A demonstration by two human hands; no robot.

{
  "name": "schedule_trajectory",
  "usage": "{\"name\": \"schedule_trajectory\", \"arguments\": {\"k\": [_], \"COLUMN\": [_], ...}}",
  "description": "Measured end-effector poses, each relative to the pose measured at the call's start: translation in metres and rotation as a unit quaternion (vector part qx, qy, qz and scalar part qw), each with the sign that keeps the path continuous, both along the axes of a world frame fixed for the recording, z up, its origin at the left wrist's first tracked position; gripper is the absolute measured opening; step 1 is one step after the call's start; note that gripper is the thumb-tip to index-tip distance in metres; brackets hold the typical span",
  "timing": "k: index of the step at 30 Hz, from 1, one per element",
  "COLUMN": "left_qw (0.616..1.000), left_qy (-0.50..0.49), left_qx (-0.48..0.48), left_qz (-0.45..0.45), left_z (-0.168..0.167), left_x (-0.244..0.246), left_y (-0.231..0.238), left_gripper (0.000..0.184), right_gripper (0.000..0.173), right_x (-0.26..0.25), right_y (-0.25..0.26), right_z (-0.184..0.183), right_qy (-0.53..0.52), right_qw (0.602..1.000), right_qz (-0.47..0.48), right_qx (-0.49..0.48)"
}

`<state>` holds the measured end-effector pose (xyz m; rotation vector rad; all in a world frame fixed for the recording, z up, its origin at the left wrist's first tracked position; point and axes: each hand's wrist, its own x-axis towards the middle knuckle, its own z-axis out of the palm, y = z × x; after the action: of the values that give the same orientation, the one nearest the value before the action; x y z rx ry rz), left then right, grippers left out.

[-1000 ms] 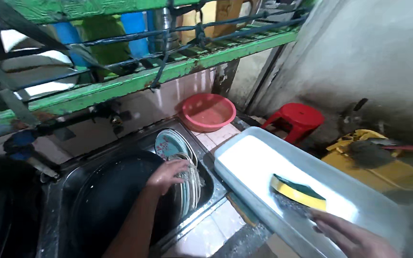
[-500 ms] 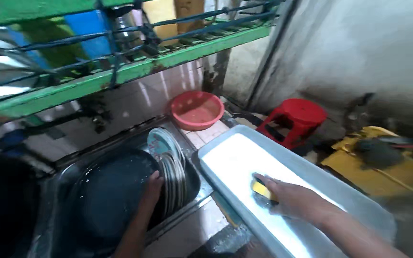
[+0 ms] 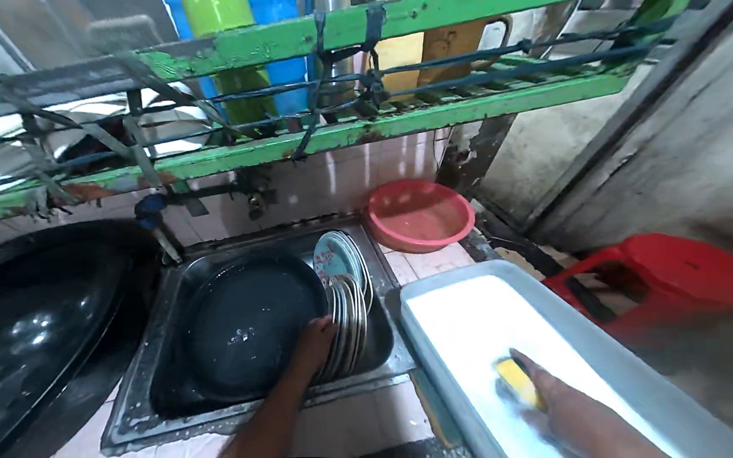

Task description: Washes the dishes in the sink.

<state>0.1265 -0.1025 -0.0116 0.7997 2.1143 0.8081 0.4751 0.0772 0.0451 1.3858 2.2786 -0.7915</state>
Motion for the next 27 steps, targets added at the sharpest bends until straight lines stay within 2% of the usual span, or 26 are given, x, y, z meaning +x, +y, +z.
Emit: {"name": "schedule_trajectory", "arguments": {"k": [3, 5, 6, 9, 12, 16, 19, 22, 24, 25, 27], "left_qw": [0.999, 0.991, 0.984, 0.973, 0.989, 1.000, 0.979, 0.950, 0.952, 0.955, 0.960], "left_qy": [0.015, 0.024, 0.030, 0.048, 0.060, -0.025, -0.111, -0.176, -0.159, -0.137, -0.107], "left_qx": [-0.024, -0.117, -0.159, -0.195, -0.108, 0.008, 0.139, 0.213, 0.225, 0.229, 0.229], "left_qz": [-0.019, -0.055, -0.077, -0.117, -0.080, 0.011, 0.101, 0.145, 0.135, 0.128, 0.119], "left_z": [0.002, 0.008, 0.009, 0.018, 0.038, 0.126, 0.162, 0.180, 0.179, 0.175, 0.173], "left_x": [0.000, 0.001, 0.003, 0.012, 0.016, 0.013, 0.012, 0.023, 0.035, 0.040, 0.049], "left_y": [0.006, 0.011, 0.011, 0.006, -0.002, -0.015, -0.038, -0.058, -0.063, -0.066, -0.077], "left_gripper": [0.048, 0.065, 0.068, 0.059, 0.051, 0.039, 0.029, 0.031, 0.034, 0.038, 0.043], "right_gripper": [0.095, 0.083, 0.079, 0.072, 0.075, 0.069, 0.073, 0.085, 0.090, 0.089, 0.076], "right_x": [0.014, 0.019, 0.018, -0.002, -0.041, -0.101, -0.148, -0.191, -0.218, -0.228, -0.242], "right_y": [0.008, 0.008, 0.006, -0.011, -0.033, -0.060, -0.083, -0.125, -0.148, -0.150, -0.130], "right_z": [-0.007, -0.002, 0.007, 0.038, 0.064, 0.084, 0.095, 0.106, 0.106, 0.107, 0.107], "right_qy": [0.075, 0.132, 0.159, 0.254, 0.361, 0.447, 0.503, 0.552, 0.564, 0.557, 0.539], "right_qw": [0.992, 0.979, 0.971, 0.939, 0.896, 0.852, 0.827, 0.817, 0.818, 0.823, 0.828], "right_qz": [-0.101, -0.155, -0.177, -0.227, -0.252, -0.271, -0.252, -0.158, -0.090, -0.087, -0.152], "right_qx": [0.004, 0.027, 0.038, 0.053, 0.065, 0.016, 0.005, 0.048, 0.070, 0.065, 0.016]}}
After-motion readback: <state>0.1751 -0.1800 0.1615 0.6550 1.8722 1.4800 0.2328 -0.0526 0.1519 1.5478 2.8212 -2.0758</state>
